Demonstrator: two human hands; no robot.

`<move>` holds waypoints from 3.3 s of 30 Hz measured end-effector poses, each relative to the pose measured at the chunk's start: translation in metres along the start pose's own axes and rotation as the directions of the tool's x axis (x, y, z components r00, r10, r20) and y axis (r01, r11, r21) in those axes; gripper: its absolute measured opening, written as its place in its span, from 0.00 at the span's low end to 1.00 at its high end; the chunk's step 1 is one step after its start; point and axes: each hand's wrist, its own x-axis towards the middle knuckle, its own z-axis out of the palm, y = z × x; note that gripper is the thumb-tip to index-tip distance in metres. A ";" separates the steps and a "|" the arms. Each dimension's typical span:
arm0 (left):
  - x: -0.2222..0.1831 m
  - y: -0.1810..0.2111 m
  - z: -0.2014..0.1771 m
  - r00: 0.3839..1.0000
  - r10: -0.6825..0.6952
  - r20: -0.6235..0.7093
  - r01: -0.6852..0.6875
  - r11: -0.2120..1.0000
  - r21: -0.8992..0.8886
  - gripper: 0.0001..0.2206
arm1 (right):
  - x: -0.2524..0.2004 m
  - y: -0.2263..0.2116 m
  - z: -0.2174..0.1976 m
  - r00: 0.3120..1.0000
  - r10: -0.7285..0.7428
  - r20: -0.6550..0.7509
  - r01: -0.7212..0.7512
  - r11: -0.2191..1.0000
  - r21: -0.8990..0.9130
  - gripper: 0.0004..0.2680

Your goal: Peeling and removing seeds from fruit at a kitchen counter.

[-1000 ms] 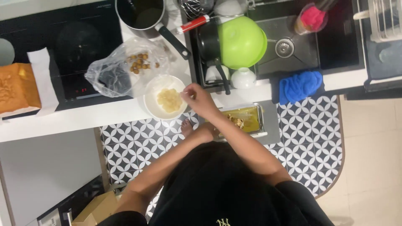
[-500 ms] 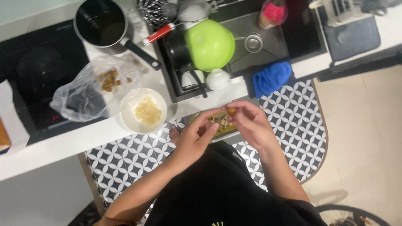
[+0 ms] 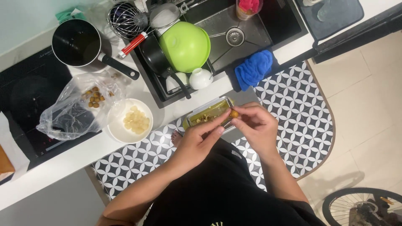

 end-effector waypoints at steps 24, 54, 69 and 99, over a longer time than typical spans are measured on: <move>0.007 -0.058 0.017 0.970 -0.108 -0.219 0.104 0.994 -0.032 0.16 | -0.006 0.062 0.019 0.982 0.070 -0.173 -0.076 0.997 -0.029 0.06; 0.008 -0.116 0.009 0.943 -0.332 0.008 0.332 0.942 -0.044 0.22 | -0.007 0.089 -0.032 0.925 0.354 0.142 -0.364 0.930 0.054 0.12; 0.010 -0.100 0.005 0.831 -0.556 0.019 0.498 0.727 -0.473 0.18 | -0.010 0.106 -0.021 0.970 0.216 0.115 -0.237 0.946 0.220 0.09; 0.004 -0.077 0.001 0.979 -0.111 -0.172 0.178 0.876 0.448 0.16 | 0.001 0.080 0.001 0.996 0.025 0.084 -0.001 0.964 -0.266 0.09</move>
